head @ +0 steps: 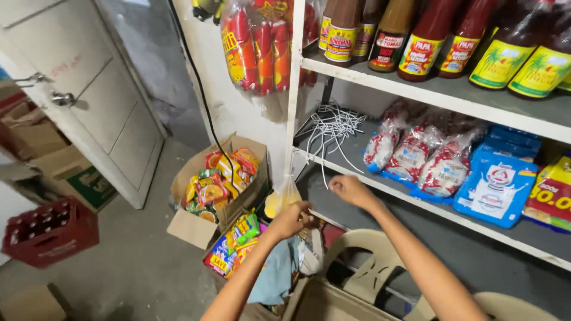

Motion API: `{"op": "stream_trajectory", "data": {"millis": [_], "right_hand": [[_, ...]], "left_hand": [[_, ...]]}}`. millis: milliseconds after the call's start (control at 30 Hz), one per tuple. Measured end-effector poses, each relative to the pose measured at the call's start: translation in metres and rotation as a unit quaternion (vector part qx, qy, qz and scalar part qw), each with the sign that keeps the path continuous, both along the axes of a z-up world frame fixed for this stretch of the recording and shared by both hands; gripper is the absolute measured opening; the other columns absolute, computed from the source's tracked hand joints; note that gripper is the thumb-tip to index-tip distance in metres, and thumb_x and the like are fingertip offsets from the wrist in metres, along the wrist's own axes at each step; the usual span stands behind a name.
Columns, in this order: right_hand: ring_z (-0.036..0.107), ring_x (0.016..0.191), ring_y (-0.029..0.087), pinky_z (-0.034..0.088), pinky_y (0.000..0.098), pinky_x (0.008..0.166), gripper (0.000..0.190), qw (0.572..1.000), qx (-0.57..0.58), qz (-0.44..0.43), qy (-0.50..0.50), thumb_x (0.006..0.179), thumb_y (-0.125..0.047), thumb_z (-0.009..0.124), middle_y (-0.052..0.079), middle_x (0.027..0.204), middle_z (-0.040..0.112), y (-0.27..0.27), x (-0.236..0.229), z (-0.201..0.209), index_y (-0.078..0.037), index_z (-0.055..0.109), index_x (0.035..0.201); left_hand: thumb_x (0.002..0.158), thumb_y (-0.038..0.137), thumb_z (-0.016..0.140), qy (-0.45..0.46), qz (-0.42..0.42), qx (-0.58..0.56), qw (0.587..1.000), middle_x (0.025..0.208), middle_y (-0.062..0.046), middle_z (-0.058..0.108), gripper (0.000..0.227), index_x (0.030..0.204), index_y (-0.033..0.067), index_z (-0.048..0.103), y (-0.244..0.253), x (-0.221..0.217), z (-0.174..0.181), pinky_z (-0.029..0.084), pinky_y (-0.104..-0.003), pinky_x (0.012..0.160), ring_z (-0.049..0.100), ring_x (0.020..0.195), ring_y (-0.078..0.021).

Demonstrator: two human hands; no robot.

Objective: Hanging snack and coffee sachets onto plastic display strips in a small store.

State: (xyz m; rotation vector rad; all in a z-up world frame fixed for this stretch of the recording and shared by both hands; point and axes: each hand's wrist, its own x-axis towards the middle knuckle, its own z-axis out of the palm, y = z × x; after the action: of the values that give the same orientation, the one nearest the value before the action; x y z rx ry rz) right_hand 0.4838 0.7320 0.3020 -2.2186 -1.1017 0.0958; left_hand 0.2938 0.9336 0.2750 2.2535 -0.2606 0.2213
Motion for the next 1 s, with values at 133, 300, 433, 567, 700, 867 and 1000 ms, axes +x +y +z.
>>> {"op": "stream_trajectory", "data": {"millis": [133, 300, 433, 567, 700, 867, 1000], "right_hand": [[0.074, 0.08, 0.032, 0.056, 0.0422, 0.072, 0.018, 0.99, 0.051, -0.122, -0.039, 0.091, -0.014, 0.062, 0.02, 0.086, 0.075, 0.056, 0.045, 0.005, -0.007, 0.076, 0.099], [0.07, 0.089, 0.037, 0.056, 0.046, 0.081, 0.016, 0.975, 0.057, -0.184, -0.112, 0.093, -0.016, 0.064, 0.02, 0.093, 0.072, 0.116, 0.075, -0.004, -0.005, 0.075, 0.094], [0.062, 0.108, 0.038, 0.046, 0.054, 0.09, 0.026, 0.94, 0.005, -0.285, -0.186, 0.087, -0.03, 0.073, 0.019, 0.104, 0.068, 0.154, 0.061, 0.018, -0.004, 0.077, 0.086], [0.057, 0.116, 0.036, 0.042, 0.0514, 0.097, 0.035, 0.926, -0.11, -0.315, -0.176, 0.085, -0.038, 0.075, 0.018, 0.114, 0.065, 0.17, 0.07, 0.017, -0.004, 0.077, 0.088], [0.068, 0.095, 0.035, 0.05, 0.0481, 0.085, 0.024, 0.929, -0.014, -0.356, -0.103, 0.085, -0.03, 0.074, 0.016, 0.095, 0.073, 0.172, 0.099, 0.0, -0.006, 0.078, 0.086], [0.074, 0.067, 0.024, 0.055, 0.0372, 0.066, 0.02, 0.916, 0.237, -0.316, -0.068, 0.091, -0.022, 0.071, 0.013, 0.075, 0.074, 0.148, 0.142, -0.042, -0.005, 0.078, 0.086], [0.07, 0.065, 0.02, 0.051, 0.0331, 0.063, 0.016, 0.915, 0.252, -0.298, 0.102, 0.094, -0.014, 0.066, 0.014, 0.075, 0.074, 0.13, 0.126, -0.033, -0.002, 0.076, 0.093]], "left_hand": [[0.09, 0.012, 0.069, -0.007, 0.046, -0.068, 0.997, 0.105, -0.014, 0.074, 0.027, 0.115, 0.0022, 0.067, 0.034, 0.031, 0.028, 0.058, -0.038, 0.077, 0.074, 0.084, -0.0263], [0.089, 0.01, 0.071, -0.021, 0.05, -0.084, 0.995, 0.095, -0.013, 0.074, 0.026, 0.114, 0.0017, 0.069, 0.061, 0.066, 0.023, 0.057, -0.036, 0.074, 0.072, 0.08, -0.0239], [0.087, 0.006, 0.07, -0.032, 0.051, -0.123, 0.991, 0.089, -0.012, 0.072, 0.025, 0.112, 0.0014, 0.07, 0.067, 0.083, 0.016, 0.055, -0.035, 0.071, 0.069, 0.076, -0.022], [0.087, 0.006, 0.071, -0.032, 0.061, -0.129, 0.989, 0.089, -0.01, 0.073, 0.023, 0.11, 0.0013, 0.071, 0.068, 0.089, 0.026, 0.055, -0.033, 0.071, 0.069, 0.075, -0.0192], [0.089, 0.004, 0.068, -0.016, 0.058, -0.181, 0.982, 0.089, -0.009, 0.073, 0.023, 0.111, 0.0024, 0.072, 0.069, 0.097, 0.03, 0.054, -0.031, 0.069, 0.067, 0.073, -0.0164], [0.088, 0.0, 0.063, -0.061, 0.042, -0.24, 0.968, 0.09, -0.007, 0.074, 0.025, 0.112, 0.0021, 0.072, 0.064, 0.115, 0.021, 0.055, -0.027, 0.072, 0.07, 0.078, -0.0125], [0.09, 0.004, 0.066, -0.019, 0.083, -0.231, 0.969, 0.089, -0.008, 0.074, 0.021, 0.11, 0.0033, 0.073, 0.051, 0.123, 0.032, 0.052, -0.029, 0.066, 0.066, 0.072, -0.0171]]}}
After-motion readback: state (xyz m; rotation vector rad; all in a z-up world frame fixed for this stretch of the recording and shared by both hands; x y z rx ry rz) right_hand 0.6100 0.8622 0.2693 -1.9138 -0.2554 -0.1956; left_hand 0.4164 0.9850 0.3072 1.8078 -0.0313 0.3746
